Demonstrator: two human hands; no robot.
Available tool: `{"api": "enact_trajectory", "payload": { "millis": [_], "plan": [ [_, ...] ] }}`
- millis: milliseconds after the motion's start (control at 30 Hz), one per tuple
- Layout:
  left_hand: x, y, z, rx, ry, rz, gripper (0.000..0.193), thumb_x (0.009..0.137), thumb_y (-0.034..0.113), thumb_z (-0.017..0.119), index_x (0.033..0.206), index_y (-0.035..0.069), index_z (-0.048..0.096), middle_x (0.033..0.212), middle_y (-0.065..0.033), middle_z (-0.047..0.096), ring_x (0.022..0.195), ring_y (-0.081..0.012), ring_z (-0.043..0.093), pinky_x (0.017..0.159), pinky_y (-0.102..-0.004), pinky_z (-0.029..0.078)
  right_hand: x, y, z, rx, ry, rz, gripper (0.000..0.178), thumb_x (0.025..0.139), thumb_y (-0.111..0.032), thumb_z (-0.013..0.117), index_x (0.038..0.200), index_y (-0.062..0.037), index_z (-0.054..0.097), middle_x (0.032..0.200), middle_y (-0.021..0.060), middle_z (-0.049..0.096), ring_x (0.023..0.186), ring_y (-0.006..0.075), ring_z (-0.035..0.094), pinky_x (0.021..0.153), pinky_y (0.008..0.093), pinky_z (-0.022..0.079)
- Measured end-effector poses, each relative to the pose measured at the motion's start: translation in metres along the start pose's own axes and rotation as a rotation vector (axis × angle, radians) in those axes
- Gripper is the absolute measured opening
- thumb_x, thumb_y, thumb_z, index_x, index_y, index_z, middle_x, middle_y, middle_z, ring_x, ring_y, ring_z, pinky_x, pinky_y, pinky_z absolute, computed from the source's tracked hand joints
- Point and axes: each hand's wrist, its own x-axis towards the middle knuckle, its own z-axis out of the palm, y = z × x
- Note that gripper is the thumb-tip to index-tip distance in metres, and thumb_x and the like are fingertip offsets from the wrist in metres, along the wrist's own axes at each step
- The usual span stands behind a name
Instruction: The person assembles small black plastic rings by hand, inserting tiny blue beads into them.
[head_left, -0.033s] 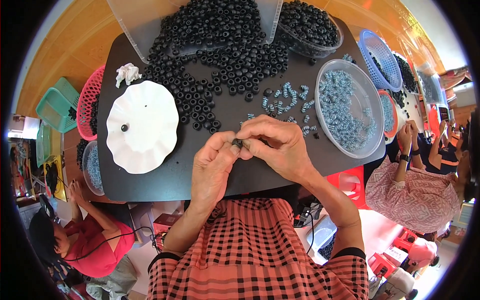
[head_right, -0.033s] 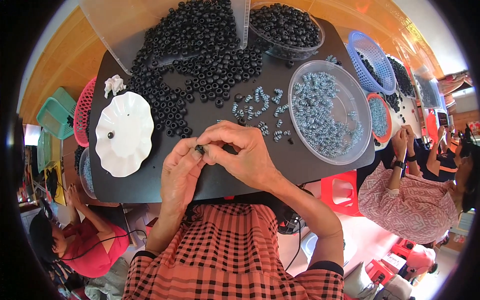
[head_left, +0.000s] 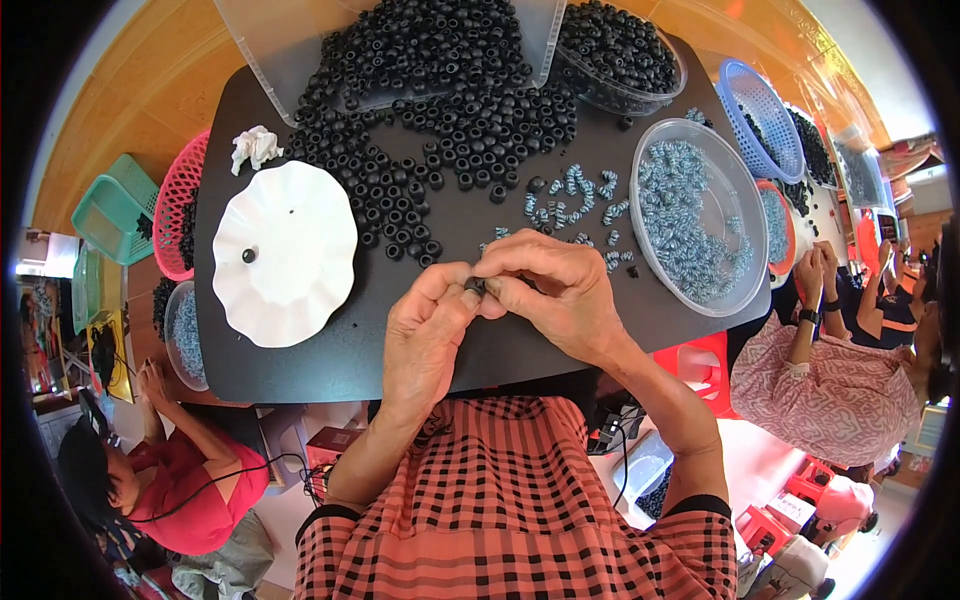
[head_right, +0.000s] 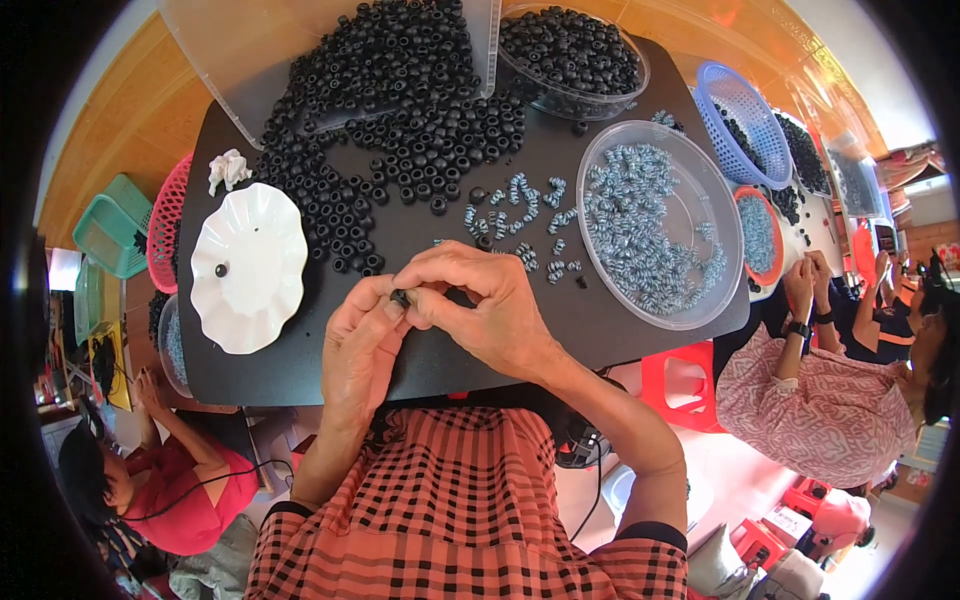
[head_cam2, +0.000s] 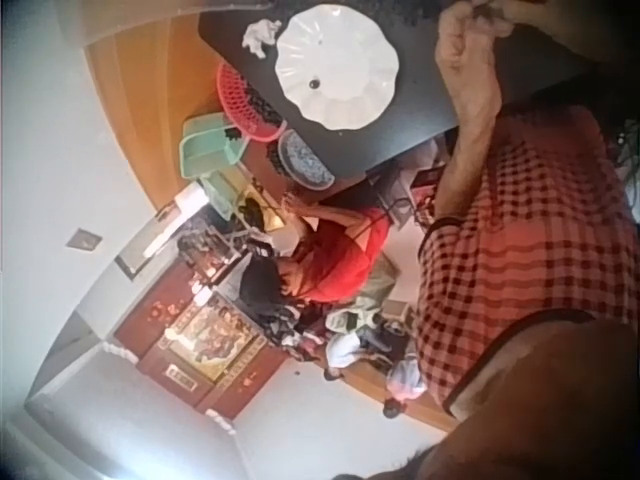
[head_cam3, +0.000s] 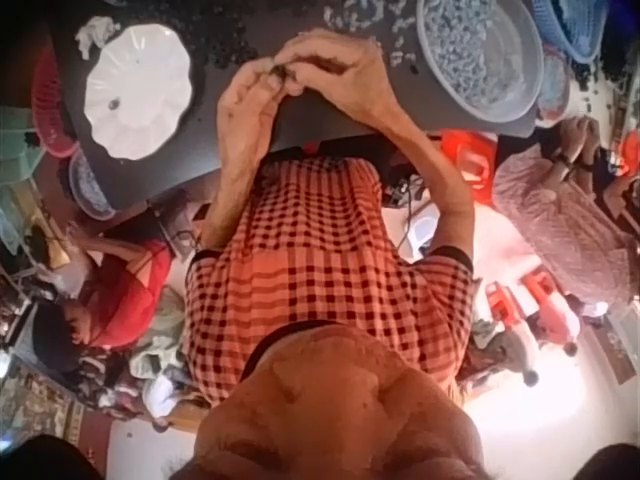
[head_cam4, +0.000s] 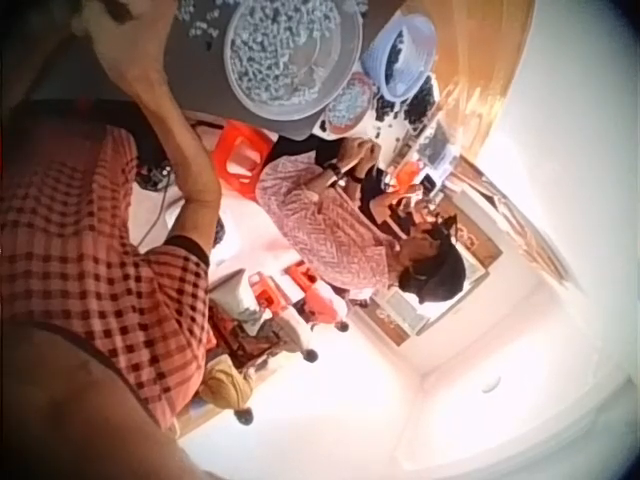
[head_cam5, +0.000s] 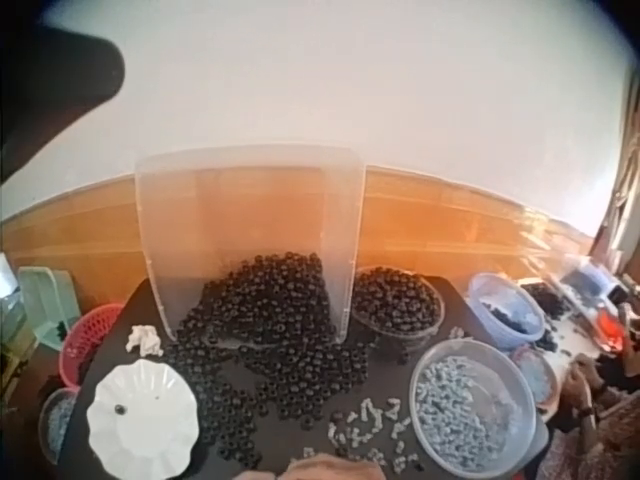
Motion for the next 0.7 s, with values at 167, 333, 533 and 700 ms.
{"api": "enact_trajectory", "payload": {
  "millis": [167,333,533,700],
  "plan": [
    [0.0011,-0.0003,0.0012,0.064,0.028,0.049,0.018,0.095,0.000,0.050,0.112,-0.005,0.057,0.096,-0.0076,0.065,0.089,-0.0114,0.062,0.086,-0.0254,0.049,0.0006,0.0034,0.0012,-0.028,0.026,-0.025,0.017,0.085,0.010,0.061,0.097,0.0017,0.068,0.099,0.0100,0.064,0.079,0.0112,0.063,0.069,0.0228,0.054],
    [0.0004,-0.0024,-0.0005,0.111,0.055,0.063,0.018,0.094,-0.002,0.052,0.111,-0.005,0.057,0.093,-0.0036,0.064,0.086,-0.0065,0.059,0.082,-0.0216,0.048,0.0025,0.0040,-0.0009,-0.132,0.022,-0.072,0.017,0.083,0.008,0.064,0.097,0.0005,0.069,0.095,0.0092,0.065,0.079,0.0115,0.064,0.067,0.0224,0.054],
    [0.0007,-0.0022,0.0007,0.128,0.064,0.046,0.017,0.094,-0.002,0.052,0.111,-0.004,0.057,0.093,-0.0011,0.061,0.085,-0.0043,0.057,0.081,-0.0198,0.047,0.0029,0.0023,-0.0022,-0.191,0.007,-0.121,0.019,0.080,0.008,0.066,0.097,-0.0005,0.070,0.095,0.0093,0.065,0.075,0.0108,0.064,0.065,0.0222,0.054],
    [0.0009,-0.0031,0.0031,0.056,0.043,0.018,0.018,0.095,0.000,0.052,0.112,-0.004,0.057,0.098,-0.0038,0.062,0.090,-0.0081,0.058,0.086,-0.0231,0.047,0.0003,0.0045,0.0049,-0.179,0.066,-0.102,0.022,0.079,0.007,0.066,0.099,-0.0022,0.069,0.094,0.0085,0.066,0.075,0.0118,0.064,0.067,0.0238,0.054]
  ]
}}
